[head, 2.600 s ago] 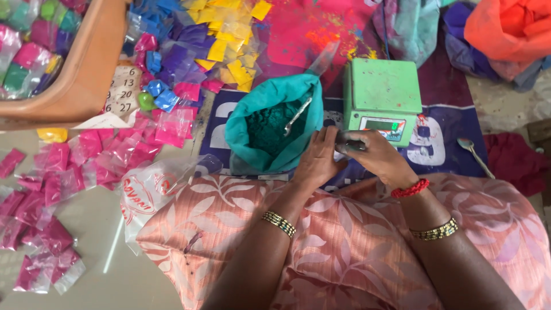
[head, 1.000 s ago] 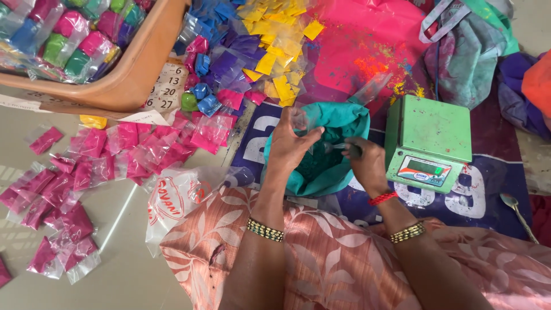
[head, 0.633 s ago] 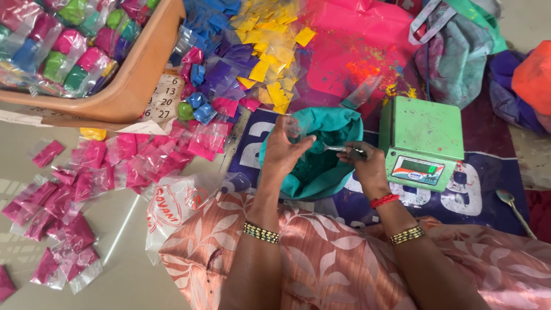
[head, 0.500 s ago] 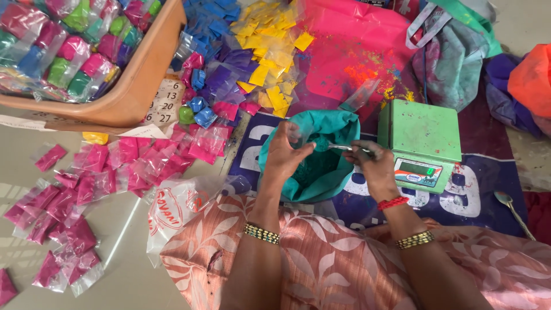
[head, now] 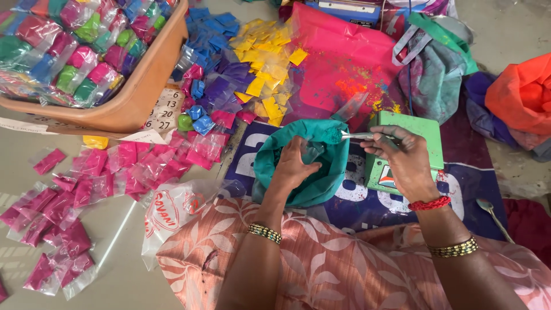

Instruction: Packaging and weighing colored powder into small plastic bags.

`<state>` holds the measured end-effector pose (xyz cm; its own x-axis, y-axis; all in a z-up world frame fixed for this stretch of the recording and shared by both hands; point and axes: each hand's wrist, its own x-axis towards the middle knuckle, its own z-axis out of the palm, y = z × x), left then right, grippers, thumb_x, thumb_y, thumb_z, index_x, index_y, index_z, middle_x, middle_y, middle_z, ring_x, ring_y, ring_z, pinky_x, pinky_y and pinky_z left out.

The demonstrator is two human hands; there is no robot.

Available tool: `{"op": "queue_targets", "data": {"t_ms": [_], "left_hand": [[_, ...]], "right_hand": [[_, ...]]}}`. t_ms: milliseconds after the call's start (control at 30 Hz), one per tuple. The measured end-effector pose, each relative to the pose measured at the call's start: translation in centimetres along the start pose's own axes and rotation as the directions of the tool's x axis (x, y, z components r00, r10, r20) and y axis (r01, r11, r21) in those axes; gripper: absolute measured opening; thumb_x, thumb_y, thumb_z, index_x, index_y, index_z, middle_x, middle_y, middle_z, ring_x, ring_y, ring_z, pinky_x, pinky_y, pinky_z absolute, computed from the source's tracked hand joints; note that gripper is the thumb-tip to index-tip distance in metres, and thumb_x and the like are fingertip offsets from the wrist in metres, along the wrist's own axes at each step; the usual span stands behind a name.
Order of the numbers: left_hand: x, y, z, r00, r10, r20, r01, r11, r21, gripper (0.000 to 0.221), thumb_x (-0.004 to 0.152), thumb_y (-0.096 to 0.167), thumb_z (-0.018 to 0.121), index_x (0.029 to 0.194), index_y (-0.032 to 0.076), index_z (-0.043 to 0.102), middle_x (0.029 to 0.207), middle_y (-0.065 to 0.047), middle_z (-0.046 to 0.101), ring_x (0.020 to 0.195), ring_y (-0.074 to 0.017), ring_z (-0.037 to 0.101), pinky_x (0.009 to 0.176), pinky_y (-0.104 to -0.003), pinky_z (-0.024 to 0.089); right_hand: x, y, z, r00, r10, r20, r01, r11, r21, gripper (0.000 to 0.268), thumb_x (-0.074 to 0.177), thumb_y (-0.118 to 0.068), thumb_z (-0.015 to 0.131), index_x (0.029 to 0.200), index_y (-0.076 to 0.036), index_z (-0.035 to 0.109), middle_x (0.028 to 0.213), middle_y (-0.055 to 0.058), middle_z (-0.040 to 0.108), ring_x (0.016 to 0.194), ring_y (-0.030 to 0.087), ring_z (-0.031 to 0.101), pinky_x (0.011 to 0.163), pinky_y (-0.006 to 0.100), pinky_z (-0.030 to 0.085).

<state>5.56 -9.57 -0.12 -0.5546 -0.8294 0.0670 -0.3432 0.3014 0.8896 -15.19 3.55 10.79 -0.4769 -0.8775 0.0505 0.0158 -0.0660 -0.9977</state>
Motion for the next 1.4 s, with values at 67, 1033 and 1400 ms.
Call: {"op": "queue_targets", "data": {"t_ms": [67,1033,1400], "left_hand": [[-0.1,0.4,0.1,1.0,-0.014,0.009,0.014,1.0,0.003,0.065,0.071,0.025,0.089,0.119,0.009,0.048,0.114,-0.012,0.061,0.117,-0.0341,0.056,0.097,-0.048,0.048],[0.4,1.6,-3.8,0.975,0.025,0.222,0.212,0.199,-0.957,0.056,0.095,0.03,0.076,0.139,0.005,0.053,0.124,-0.012,0.066,0.11,-0.0214,0.061,0.088,-0.041,0.055],[-1.0,4.0,-4.4,0.894,0.274,0.354,0.32,0.161,-0.934,0.068,0.098,0.038,0.068,0.155,0.01,0.042,0.151,-0.017,0.053,0.129,-0.0304,0.06,0.103,-0.048,0.055]], "right_hand": [[-0.1,-0.2,0.2,1.0,0.015,0.014,-0.015,0.999,-0.028,0.021,0.102,-0.004,0.062,0.118,0.01,0.066,0.104,0.016,0.073,0.094,0.025,0.075,0.086,0.035,0.063],[-1.2,11.0,3.3,0.992,0.039,-0.117,-0.097,0.831,-0.548,0.023,0.097,-0.001,0.061,0.118,-0.001,0.07,0.086,0.012,0.077,0.073,0.022,0.074,0.058,0.032,0.057],[-1.5,1.3,3.9,0.94,-0.305,0.154,0.324,0.649,-0.688,0.03,0.089,-0.006,0.074,0.119,-0.006,0.069,0.115,0.014,0.068,0.101,0.028,0.07,0.082,0.038,0.061]]}}
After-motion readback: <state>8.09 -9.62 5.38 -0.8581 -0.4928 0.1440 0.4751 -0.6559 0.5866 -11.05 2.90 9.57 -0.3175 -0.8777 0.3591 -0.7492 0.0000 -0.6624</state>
